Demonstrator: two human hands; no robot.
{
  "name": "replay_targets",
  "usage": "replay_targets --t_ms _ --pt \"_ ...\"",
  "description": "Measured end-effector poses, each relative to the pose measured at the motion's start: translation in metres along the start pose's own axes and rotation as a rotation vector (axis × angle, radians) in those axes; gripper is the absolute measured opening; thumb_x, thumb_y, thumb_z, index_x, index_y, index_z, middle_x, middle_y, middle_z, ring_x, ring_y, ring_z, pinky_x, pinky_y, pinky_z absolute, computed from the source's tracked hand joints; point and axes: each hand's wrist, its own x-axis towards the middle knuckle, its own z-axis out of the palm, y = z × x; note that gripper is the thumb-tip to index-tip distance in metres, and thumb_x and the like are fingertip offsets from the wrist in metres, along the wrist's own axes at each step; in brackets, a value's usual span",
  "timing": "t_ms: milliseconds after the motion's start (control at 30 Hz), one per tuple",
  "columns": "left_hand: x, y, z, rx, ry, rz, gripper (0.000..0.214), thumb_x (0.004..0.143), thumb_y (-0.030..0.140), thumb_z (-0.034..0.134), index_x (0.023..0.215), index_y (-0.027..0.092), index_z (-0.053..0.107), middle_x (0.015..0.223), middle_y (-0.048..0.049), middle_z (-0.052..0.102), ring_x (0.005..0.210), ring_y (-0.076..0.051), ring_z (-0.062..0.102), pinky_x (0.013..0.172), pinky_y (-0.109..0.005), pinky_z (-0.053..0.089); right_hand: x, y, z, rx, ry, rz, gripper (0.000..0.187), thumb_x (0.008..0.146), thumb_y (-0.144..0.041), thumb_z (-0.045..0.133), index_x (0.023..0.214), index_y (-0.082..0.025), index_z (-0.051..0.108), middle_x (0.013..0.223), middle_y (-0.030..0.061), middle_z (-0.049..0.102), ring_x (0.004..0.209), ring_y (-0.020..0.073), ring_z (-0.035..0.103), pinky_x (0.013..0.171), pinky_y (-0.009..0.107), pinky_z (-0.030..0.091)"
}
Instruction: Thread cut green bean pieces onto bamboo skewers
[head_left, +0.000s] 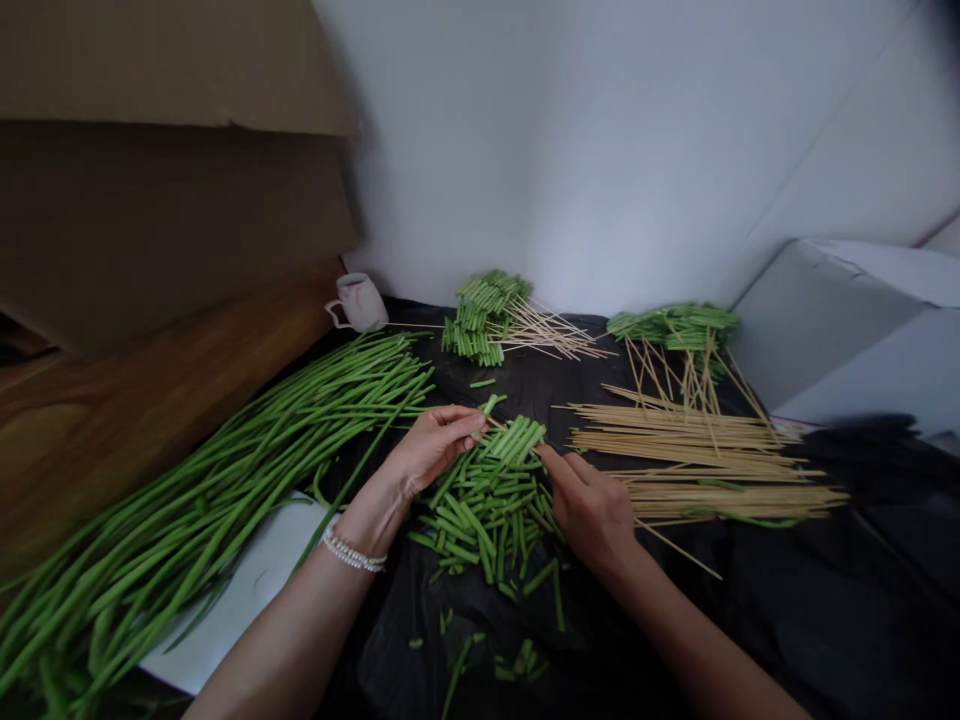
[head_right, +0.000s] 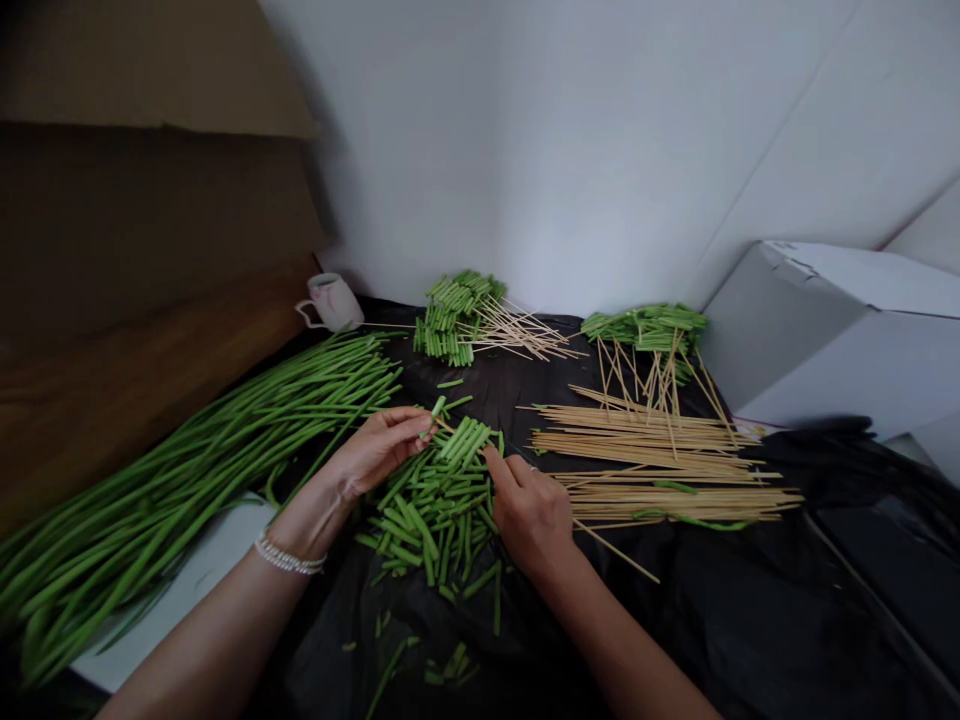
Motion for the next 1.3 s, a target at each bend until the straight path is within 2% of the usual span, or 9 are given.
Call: replay_targets --t_ms 900,1133,1300 --pt "-0.003 -0.001 0.003 0.103 0.028 0.003 0.022 0.058 0.027 0.084 0.072 0.013 0.073 0.070 -0.0029 0.069 0.064 -0.009 0.058 0.065 -0.021 0.042 0.000 -0.001 -0.001 0.023 -0.016 0.001 0.036 0.087 -0.010 0.042 0.110 -0.021 0.067 0.067 -0.0027 0.059 0.052 0.0093 0.047 0.055 0.026 0.030" --pt "-0.003 -0.010 0.007 0.181 -0.009 -0.017 0.022 0.058 0.029 0.084 0.071 0.014 0.074 0.065 -0.0021 0.066 0.059 -0.009 0.054 0.061 -0.022 0.041 0.002 -0.004 -0.003 0.036 -0.044 -0.001 0.035 0.088 -0.011 0.041 0.110 -0.020 0.067 0.066 -0.0025 0.057 0.053 0.0092 0.047 0.055 0.025 0.029" --pt "-0.002 -0.015 0.008 0.207 0.005 0.048 0.023 0.060 0.032 0.083 0.074 0.015 0.074 0.070 -0.0023 0.067 0.062 -0.010 0.054 0.064 -0.023 0.041 0.004 -0.004 -0.003 0.004 -0.011 -0.005 0.034 0.089 -0.012 0.042 0.109 -0.021 0.068 0.064 -0.0026 0.058 0.052 0.0088 0.046 0.054 0.026 0.029"
